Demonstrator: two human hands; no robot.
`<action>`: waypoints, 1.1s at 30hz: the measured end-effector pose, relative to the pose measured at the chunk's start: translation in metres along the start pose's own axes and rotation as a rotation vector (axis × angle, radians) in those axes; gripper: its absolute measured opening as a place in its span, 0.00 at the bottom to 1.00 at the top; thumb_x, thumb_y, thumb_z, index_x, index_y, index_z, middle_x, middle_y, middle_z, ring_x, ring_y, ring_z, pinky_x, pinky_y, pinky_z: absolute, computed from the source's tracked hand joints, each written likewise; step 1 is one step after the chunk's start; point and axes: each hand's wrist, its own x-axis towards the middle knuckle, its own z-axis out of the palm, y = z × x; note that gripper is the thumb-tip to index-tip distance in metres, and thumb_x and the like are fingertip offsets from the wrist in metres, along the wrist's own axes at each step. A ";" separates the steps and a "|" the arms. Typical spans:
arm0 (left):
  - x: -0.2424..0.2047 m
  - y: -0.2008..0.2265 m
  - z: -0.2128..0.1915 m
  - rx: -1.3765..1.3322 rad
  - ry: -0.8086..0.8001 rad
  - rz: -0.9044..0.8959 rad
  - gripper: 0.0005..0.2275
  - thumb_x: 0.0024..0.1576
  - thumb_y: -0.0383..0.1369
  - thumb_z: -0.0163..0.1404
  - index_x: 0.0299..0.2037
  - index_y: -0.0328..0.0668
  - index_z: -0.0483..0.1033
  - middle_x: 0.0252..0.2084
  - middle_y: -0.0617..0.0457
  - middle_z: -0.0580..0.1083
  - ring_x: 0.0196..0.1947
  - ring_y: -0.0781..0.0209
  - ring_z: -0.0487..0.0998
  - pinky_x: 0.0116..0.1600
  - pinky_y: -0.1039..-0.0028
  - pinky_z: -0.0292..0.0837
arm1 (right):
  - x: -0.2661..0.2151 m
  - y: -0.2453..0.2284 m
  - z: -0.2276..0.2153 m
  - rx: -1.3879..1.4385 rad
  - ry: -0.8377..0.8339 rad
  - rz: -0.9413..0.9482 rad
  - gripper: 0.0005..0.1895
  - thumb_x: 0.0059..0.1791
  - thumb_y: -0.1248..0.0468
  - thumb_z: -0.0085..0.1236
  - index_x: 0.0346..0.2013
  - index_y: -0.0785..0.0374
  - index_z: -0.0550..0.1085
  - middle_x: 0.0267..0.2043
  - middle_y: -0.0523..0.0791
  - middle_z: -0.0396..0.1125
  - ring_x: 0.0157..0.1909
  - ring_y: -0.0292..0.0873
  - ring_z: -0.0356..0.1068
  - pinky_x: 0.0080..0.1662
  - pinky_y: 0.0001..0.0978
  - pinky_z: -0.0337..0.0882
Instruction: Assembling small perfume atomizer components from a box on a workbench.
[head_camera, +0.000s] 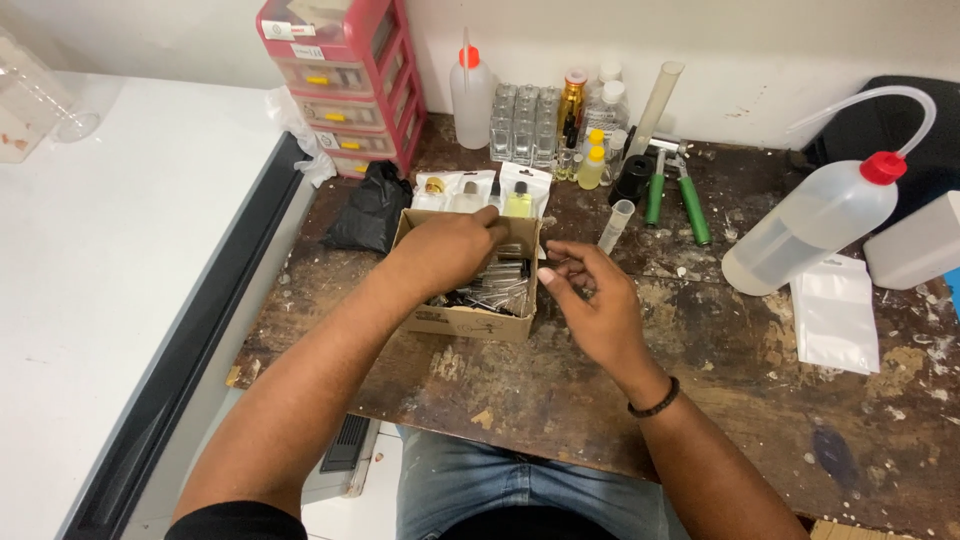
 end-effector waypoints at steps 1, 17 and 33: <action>0.000 0.000 0.002 0.005 0.002 0.001 0.11 0.57 0.22 0.47 0.47 0.27 0.80 0.47 0.35 0.77 0.37 0.34 0.83 0.42 0.49 0.81 | 0.004 -0.002 0.001 0.001 0.003 -0.004 0.17 0.52 0.67 0.63 0.55 0.67 0.75 0.47 0.56 0.73 0.43 0.50 0.75 0.43 0.42 0.78; 0.020 0.060 0.032 -0.962 0.490 -0.104 0.17 0.52 0.24 0.63 0.53 0.45 0.80 0.37 0.47 0.80 0.38 0.55 0.82 0.48 0.65 0.79 | -0.016 0.016 -0.029 0.530 0.026 0.112 0.13 0.52 0.76 0.57 0.50 0.77 0.70 0.34 0.57 0.74 0.33 0.44 0.76 0.32 0.35 0.82; 0.041 0.146 0.085 -0.582 0.709 -0.273 0.15 0.59 0.21 0.51 0.57 0.32 0.75 0.41 0.37 0.77 0.45 0.37 0.80 0.47 0.57 0.78 | -0.040 0.043 -0.040 0.169 0.113 0.196 0.06 0.53 0.73 0.59 0.45 0.69 0.78 0.38 0.53 0.76 0.43 0.41 0.72 0.45 0.42 0.78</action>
